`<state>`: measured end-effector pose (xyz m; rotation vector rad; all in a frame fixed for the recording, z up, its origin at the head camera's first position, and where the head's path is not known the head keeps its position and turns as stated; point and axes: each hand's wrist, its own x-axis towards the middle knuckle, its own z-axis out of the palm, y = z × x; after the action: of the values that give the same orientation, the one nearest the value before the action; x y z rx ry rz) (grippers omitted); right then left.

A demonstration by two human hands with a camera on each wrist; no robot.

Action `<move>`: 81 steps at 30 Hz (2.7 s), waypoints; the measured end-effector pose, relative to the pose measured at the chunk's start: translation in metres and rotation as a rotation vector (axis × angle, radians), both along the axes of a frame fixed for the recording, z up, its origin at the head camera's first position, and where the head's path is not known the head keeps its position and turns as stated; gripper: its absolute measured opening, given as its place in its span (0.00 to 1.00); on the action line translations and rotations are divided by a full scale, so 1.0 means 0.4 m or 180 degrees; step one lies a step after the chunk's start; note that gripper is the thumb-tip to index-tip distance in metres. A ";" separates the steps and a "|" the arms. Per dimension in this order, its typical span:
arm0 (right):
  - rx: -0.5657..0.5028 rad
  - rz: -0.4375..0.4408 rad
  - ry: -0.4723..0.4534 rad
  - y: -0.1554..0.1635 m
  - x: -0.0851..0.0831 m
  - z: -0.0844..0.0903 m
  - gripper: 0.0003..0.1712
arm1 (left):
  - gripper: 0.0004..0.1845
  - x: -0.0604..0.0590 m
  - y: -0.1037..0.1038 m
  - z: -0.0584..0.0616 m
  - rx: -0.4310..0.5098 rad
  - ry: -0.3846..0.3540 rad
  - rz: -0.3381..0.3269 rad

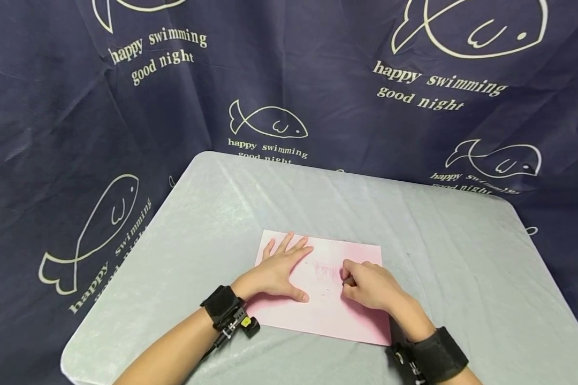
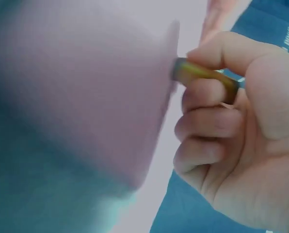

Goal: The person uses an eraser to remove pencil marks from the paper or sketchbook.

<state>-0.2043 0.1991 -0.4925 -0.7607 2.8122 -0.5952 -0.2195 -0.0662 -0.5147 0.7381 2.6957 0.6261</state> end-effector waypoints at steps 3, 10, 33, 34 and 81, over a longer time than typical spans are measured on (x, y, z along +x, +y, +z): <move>-0.0208 0.0200 0.0000 -0.035 -0.007 0.006 0.10 | 0.62 0.001 -0.004 -0.002 -0.0012 0.0002 0.0008; -0.0196 0.0499 -0.0094 -0.117 -0.022 -0.008 0.08 | 0.62 0.000 -0.002 -0.007 -0.0007 -0.0031 0.0007; -0.0340 -0.0138 -0.0133 0.008 0.004 -0.021 0.16 | 0.62 0.001 -0.001 -0.002 -0.0034 0.0018 0.0026; -0.0318 -0.0129 -0.0122 0.007 0.004 -0.019 0.16 | 0.62 0.001 -0.001 -0.003 -0.0028 0.0020 0.0028; -0.0222 0.0011 -0.0145 -0.001 -0.004 -0.008 0.16 | 0.62 -0.002 0.000 -0.012 -0.0056 0.0027 0.0038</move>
<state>-0.2058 0.1987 -0.4958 -0.7544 2.7611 -0.7044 -0.2201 -0.0660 -0.5195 0.7221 2.7117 0.6028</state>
